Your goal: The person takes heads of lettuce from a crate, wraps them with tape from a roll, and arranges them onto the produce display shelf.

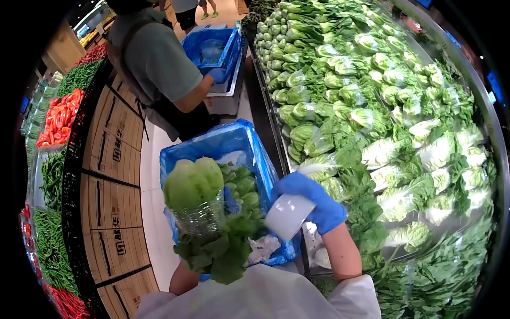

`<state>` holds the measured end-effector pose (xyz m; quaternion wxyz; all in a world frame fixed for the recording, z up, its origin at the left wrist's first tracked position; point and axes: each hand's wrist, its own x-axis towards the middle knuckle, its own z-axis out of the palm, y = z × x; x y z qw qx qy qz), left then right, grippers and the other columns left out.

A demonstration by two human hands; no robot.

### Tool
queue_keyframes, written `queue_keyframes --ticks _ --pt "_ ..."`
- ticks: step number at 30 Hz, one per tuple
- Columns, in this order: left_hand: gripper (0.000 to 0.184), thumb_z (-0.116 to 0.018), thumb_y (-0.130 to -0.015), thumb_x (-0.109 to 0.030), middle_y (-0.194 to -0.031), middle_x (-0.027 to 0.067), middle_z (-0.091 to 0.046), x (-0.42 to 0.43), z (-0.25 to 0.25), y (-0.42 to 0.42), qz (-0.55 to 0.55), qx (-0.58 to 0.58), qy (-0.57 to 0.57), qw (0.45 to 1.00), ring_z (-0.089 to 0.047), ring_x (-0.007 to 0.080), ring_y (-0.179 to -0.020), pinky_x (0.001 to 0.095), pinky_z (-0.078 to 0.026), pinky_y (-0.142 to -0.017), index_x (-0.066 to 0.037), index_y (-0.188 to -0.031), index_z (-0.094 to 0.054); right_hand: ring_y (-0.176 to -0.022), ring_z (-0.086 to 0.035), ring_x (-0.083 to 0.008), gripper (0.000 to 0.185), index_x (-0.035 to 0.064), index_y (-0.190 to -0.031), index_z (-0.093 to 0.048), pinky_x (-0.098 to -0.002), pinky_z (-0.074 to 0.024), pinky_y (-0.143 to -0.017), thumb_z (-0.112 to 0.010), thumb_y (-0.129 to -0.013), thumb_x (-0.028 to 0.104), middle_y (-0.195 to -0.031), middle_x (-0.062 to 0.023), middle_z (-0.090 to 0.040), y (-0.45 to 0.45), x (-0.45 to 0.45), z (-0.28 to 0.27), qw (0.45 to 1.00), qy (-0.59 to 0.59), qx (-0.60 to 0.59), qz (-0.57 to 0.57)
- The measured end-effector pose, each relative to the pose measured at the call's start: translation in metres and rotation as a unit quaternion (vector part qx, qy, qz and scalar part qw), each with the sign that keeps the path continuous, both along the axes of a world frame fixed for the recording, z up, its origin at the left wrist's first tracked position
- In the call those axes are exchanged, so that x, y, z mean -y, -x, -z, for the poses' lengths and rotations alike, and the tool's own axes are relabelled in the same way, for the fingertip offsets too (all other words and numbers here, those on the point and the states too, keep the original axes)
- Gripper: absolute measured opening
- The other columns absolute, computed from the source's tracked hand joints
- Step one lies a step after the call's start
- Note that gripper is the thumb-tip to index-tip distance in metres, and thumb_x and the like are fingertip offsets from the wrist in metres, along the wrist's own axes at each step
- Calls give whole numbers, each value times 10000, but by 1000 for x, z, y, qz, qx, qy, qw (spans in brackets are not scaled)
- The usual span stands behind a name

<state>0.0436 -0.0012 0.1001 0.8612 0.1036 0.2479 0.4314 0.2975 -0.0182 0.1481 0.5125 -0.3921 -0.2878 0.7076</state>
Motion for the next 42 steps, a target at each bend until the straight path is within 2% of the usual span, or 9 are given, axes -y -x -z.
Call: queue_keyframes --ticks 2,4,6,13,15,19,25,35,42 --pt "493 -443 -883 -309 -1163 104 -501 2 0 -5 13 6 10 1000 -533 224 -1025 343 -435 -902 -25 -1277 -357 -681 -575 -125 194 16 -838 -598 -270 -467 -618 -533 -845 199 -751 -43 -595 17 -18 -10 947 -214 194 -142" --pt "489 -451 -881 -302 -1158 102 -503 7 2 -8 22 8 24 999 -535 222 -1021 344 -437 -900 -25 -1274 -361 -657 -566 -108 210 37 -791 -588 -257 -452 -587 -543 -853 232 -712 -34 -587 25 -38 -5 949 -90 124 -274" --pt "486 -459 -878 -295 -1153 101 -506 11 4 -10 31 5 44 999 -537 221 -1018 344 -439 -899 -25 -1270 -365 -641 -556 -94 232 58 -783 -571 -249 -448 -576 -566 -851 281 -713 -23 -576 41 -37 -7 963 111 19 -243" --pt "475 -489 -868 -270 -1136 95 -514 11 -22 0 58 -51 96 992 -544 216 -1006 345 -445 -893 -24 -1259 -379 -601 -577 -107 253 71 -1022 -559 -239 -485 -547 -525 -877 274 -746 -17 -591 36 -50 29 972 136 -109 -157" --pt "472 -497 -865 -263 -1131 94 -517 1 -36 -1 64 -82 86 991 -547 215 -1002 345 -446 -891 -23 -1256 -383 -566 -594 -154 325 41 -886 -594 -274 -497 -519 -528 -864 358 -708 -63 -615 21 -59 25 971 187 52 -140" --pt "480 -543 -837 -196 -1138 98 -519 -20 -36 -13 72 -146 -75 984 -534 198 -1035 336 -442 -900 -17 -1254 -387 -592 -614 -185 412 10 -838 -605 -290 -510 -550 -519 -857 412 -732 -99 -636 -35 -53 50 971 199 -77 -109" --pt "648 -654 -758 -161 -1157 88 -509 -28 -13 -42 202 -242 -141 938 -518 161 -1033 301 -415 -900 -20 -1303 -333 -769 -582 -152 476 18 -1046 -597 -279 -450 -707 -641 -755 393 -897 -87 -635 -23 -38 16 801 -30 456 -386" --pt "916 -728 -673 -100 -1338 117 -332 -25 -20 -72 216 -309 -230 897 -369 201 -1210 334 -309 -1007 -41 -1384 -154 -800 -564 -129 496 32 -1161 -504 -260 -449 -749 -669 -750 254 -914 -54 -615 -30 12 44 908 -88 355 -204" --pt "961 -720 -680 -49 -1389 95 -241 -26 -47 -94 127 -355 -432 819 -277 198 -1263 313 -265 -1031 -65 -1403 -87 -1125 -448 -151 640 27 -1310 -316 -286 -400 -920 -630 -754 65 -1241 -79 -462 -15 19 77 996 50 40 -59"
